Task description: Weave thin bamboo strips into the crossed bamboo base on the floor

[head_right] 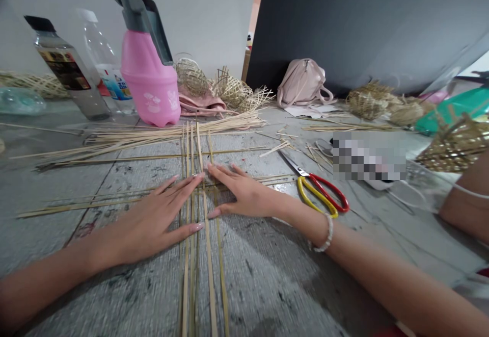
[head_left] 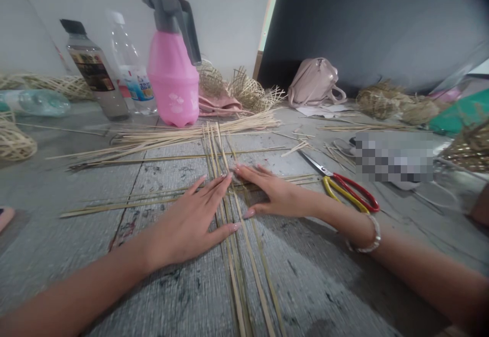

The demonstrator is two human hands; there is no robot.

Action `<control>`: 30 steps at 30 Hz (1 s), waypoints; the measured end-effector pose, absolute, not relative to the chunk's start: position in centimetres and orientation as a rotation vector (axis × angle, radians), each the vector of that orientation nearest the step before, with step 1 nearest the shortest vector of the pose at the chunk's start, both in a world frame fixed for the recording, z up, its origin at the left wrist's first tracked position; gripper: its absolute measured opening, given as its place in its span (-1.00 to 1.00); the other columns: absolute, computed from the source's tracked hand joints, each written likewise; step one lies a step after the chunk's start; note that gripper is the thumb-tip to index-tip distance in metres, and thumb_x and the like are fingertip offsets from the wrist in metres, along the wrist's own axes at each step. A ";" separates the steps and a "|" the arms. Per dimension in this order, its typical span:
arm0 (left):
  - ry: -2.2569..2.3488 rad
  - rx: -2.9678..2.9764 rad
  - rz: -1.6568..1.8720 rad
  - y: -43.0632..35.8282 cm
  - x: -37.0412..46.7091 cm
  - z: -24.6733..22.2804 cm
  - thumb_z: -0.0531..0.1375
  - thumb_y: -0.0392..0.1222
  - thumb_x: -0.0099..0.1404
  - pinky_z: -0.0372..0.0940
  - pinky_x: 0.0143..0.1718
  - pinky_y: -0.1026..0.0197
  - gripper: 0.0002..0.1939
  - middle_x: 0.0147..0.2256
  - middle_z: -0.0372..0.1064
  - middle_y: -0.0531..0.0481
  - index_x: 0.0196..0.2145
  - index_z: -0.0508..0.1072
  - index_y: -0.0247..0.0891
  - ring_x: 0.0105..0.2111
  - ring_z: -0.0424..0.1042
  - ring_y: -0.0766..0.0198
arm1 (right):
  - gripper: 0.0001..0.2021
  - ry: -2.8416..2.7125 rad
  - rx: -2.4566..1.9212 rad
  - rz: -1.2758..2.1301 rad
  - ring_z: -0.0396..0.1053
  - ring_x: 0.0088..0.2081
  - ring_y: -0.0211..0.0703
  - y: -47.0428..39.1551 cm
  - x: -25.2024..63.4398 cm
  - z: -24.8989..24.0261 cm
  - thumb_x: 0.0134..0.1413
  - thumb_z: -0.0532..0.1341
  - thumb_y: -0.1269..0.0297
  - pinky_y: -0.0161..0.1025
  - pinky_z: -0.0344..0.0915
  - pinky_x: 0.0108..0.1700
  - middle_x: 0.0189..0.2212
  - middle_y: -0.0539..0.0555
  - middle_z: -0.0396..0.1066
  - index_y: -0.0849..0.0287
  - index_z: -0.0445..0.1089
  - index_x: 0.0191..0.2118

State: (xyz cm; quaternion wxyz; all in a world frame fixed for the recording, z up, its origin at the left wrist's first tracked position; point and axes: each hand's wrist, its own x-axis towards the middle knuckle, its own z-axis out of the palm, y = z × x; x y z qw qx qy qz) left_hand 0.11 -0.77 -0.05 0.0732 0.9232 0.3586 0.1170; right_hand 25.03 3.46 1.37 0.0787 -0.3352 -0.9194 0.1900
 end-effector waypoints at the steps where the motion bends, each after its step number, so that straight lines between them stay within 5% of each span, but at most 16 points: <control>1: 1.074 2.778 0.363 -0.7 0.1 -0.1 -0.14 0.29 0.43 -0.16 0.33 -0.12 -0.14 0.34 -0.11 -0.32 0.38 -0.24 -0.43 0.35 -0.07 -0.01 | 0.02 -2.754 -0.972 0.583 -0.23 0.40 0.04 3.6 24.8 1.3 0.09 0.25 -0.13 0.18 -0.36 0.38 0.40 0.19 -0.21 0.03 -0.44 0.42; 8: 1.072 2.794 0.352 -0.7 0.2 0.0 -0.14 0.28 0.44 -0.12 0.33 -0.14 -0.15 0.34 -0.15 -0.35 0.38 -0.21 -0.48 0.35 -0.08 -0.03 | -0.01 -2.717 -0.939 0.646 -0.18 0.39 0.07 3.8 23.9 1.4 0.10 0.23 -0.15 0.16 -0.33 0.39 0.39 0.24 -0.16 0.16 -0.32 0.43; 13: 1.066 2.798 0.334 -0.7 0.2 0.3 -0.11 0.25 0.45 -0.13 0.33 -0.17 -0.22 0.35 -0.09 -0.24 0.35 -0.06 -0.43 0.35 -0.07 0.02 | -0.31 -2.599 -0.994 0.550 -0.13 0.38 -0.01 3.5 24.4 1.8 0.29 0.08 -0.01 0.13 -0.25 0.39 0.35 0.19 0.00 0.15 -0.12 0.40; 19: 1.065 2.790 0.347 -0.8 0.1 0.4 -0.07 0.23 0.44 -0.06 0.31 -0.21 -0.34 0.35 -0.09 -0.21 0.27 0.13 -0.33 0.34 -0.03 0.01 | -0.39 -2.656 -1.060 0.528 -0.17 0.39 -0.07 3.5 24.3 1.3 0.30 0.00 0.24 0.20 -0.29 0.38 0.36 0.20 -0.03 0.20 -0.14 0.40; 30: 1.058 2.796 0.347 -0.7 0.2 0.3 -0.06 0.24 0.44 -0.14 0.34 -0.17 -0.35 0.36 -0.11 -0.20 0.26 0.12 -0.28 0.35 -0.08 0.08 | -0.39 -2.702 -1.107 0.434 -0.20 0.40 -0.10 2.8 23.6 1.5 0.30 -0.04 0.23 0.17 -0.30 0.38 0.37 0.17 -0.07 0.18 -0.15 0.40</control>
